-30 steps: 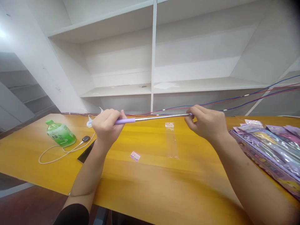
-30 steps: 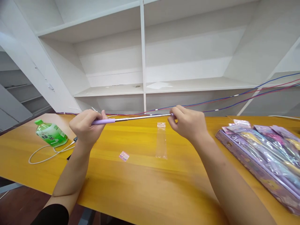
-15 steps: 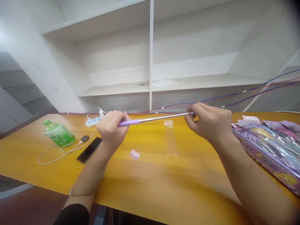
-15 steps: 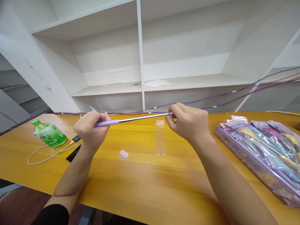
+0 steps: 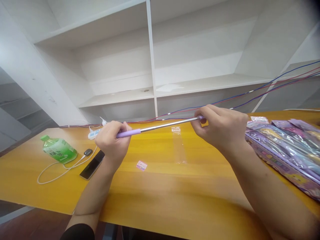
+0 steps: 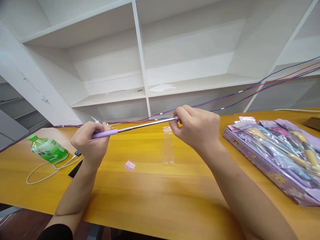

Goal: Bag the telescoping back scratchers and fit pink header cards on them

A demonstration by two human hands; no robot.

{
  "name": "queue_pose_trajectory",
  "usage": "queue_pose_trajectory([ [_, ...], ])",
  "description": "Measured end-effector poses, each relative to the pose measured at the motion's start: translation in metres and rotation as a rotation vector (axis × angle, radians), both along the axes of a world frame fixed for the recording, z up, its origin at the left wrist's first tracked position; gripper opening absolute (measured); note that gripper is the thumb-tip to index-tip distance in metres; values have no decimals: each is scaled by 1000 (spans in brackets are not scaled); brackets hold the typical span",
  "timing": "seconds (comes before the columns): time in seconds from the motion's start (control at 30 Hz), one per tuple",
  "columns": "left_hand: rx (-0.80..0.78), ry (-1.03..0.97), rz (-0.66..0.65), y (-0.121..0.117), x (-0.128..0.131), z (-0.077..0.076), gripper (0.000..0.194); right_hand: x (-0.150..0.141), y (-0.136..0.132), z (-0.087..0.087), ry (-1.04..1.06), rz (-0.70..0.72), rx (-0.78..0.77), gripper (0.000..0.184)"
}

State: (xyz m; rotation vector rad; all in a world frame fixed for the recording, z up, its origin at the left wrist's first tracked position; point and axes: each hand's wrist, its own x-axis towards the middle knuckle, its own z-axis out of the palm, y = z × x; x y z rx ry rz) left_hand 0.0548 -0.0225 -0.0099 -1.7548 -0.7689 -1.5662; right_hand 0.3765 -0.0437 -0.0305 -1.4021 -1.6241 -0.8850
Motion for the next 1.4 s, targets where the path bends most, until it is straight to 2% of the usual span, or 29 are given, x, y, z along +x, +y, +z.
queue_pose_trajectory([
  [0.23, -54, -57, 28, -4, 3, -3, 32, -12, -13, 5, -6, 7, 92, 6],
  [0.47, -80, 132, -96, -19, 32, -22, 30, -56, -35, -2, -214, 42, 233, 14],
  [0.7, -56, 95, -96, -29, 27, -14, 32, -70, -50, -2, -198, 38, 230, 12],
  [0.93, -88, 58, -145, -33, 31, -17, 36, -74, -56, -2, -205, 31, 273, 13],
  [1.07, -95, 159, -166, -29, 24, -11, 34, -69, -53, 0, -225, 77, 257, 11],
  [1.23, -88, 281, -135, -23, 12, -1, 35, -65, -52, 2, -306, 118, 189, 24],
  [1.4, -83, 324, -119, -22, 11, 1, 36, -63, -56, 4, -314, 121, 204, 21],
])
